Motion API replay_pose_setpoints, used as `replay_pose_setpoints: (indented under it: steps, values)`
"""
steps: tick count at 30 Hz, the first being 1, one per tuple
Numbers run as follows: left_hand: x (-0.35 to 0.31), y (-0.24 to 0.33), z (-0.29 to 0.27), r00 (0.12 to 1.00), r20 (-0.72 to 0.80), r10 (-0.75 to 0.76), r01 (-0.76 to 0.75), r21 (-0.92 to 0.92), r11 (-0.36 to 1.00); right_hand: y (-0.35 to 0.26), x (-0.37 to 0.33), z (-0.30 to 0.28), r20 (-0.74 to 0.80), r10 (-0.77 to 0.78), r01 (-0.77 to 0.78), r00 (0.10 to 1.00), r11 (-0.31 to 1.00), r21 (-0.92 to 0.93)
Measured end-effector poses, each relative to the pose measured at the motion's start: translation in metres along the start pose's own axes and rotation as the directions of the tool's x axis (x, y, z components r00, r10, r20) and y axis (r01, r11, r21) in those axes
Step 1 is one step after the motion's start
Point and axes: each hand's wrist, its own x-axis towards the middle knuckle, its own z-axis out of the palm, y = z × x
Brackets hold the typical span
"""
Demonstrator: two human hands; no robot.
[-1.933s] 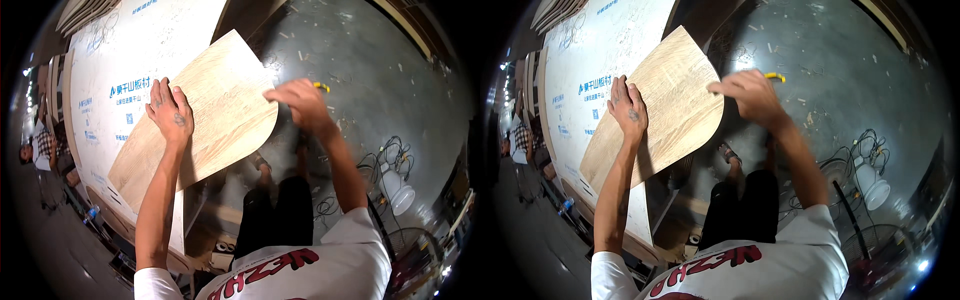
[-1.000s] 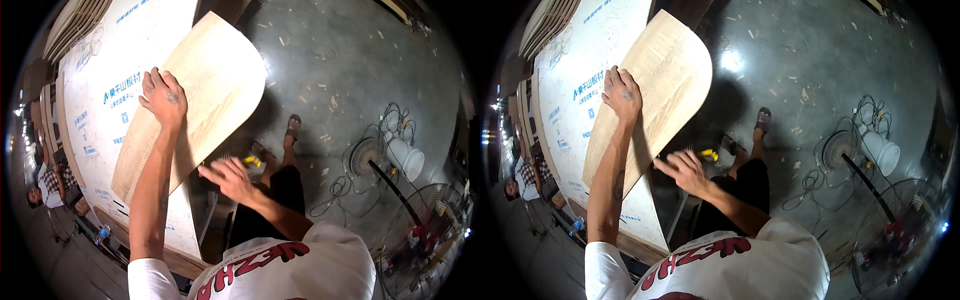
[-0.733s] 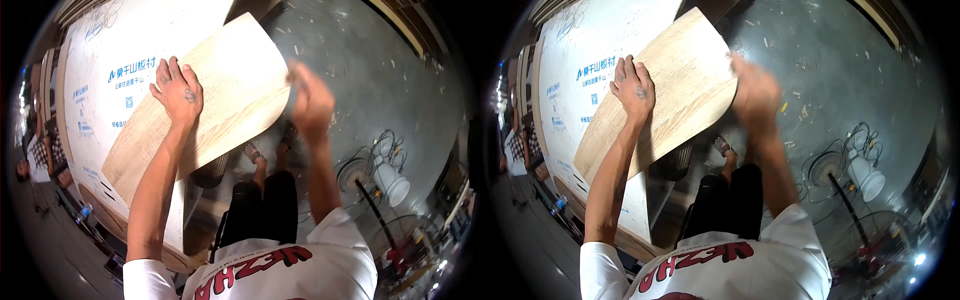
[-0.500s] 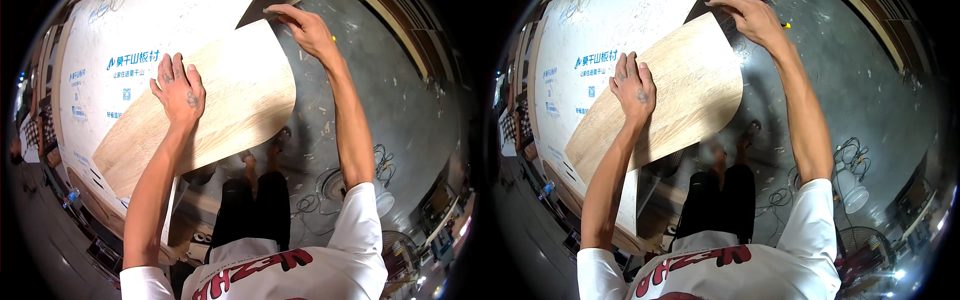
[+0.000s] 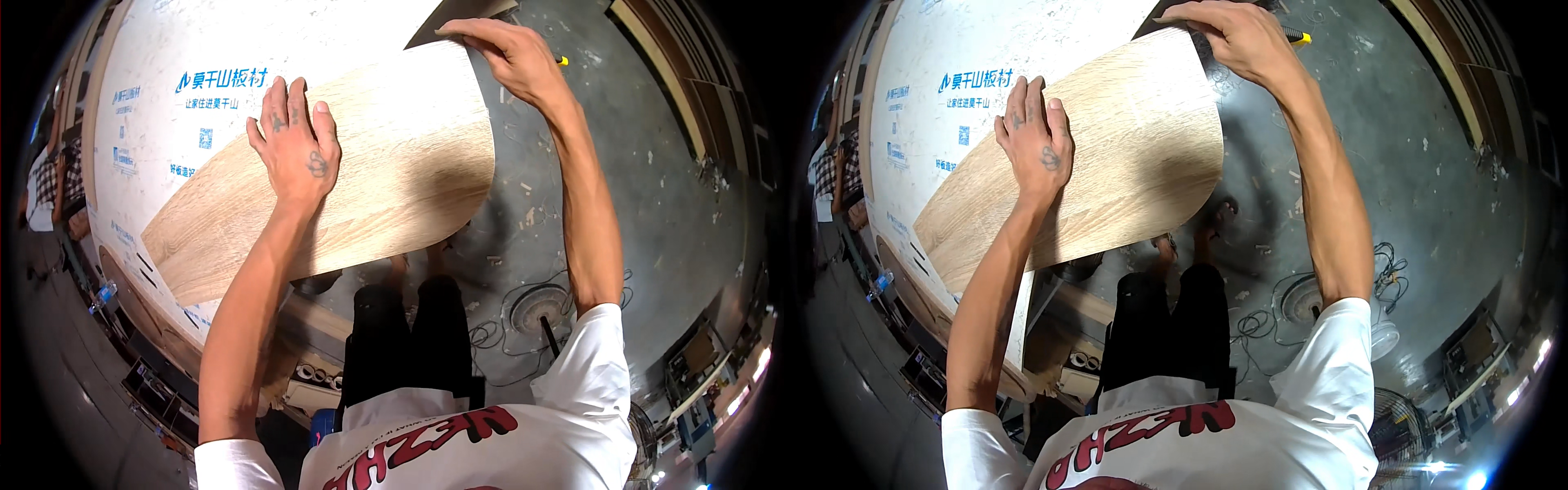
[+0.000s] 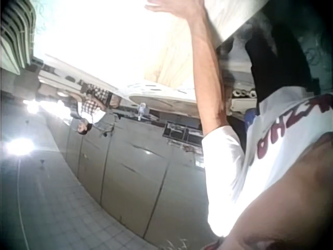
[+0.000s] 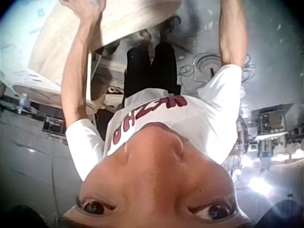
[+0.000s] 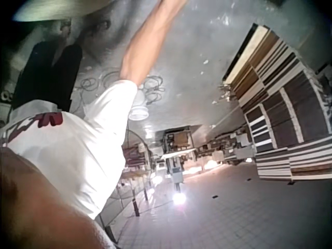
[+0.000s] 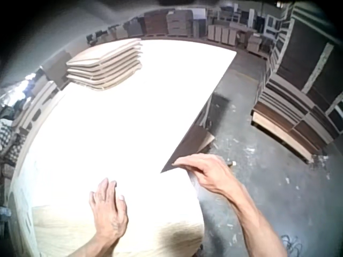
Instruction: The person trims the edges of wooden panels using a utility knife, turning and positioning each panel on a worktable and placing completed pieces into a stack.
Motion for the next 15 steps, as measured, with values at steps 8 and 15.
replay_pose_setpoints:
  steps: [8,15]
  values:
    - [0.0,-0.002,0.001,1.0,-0.018,0.011,-0.011,-0.031,0.999,0.007,-0.003,0.0,-0.015,-0.073,0.074,0.997,0.997,0.036]
    - [0.001,-0.005,0.002,1.0,-0.008,0.004,-0.004,-0.023,1.0,-0.003,0.001,-0.01,0.015,-0.107,0.108,0.994,0.994,-0.023]
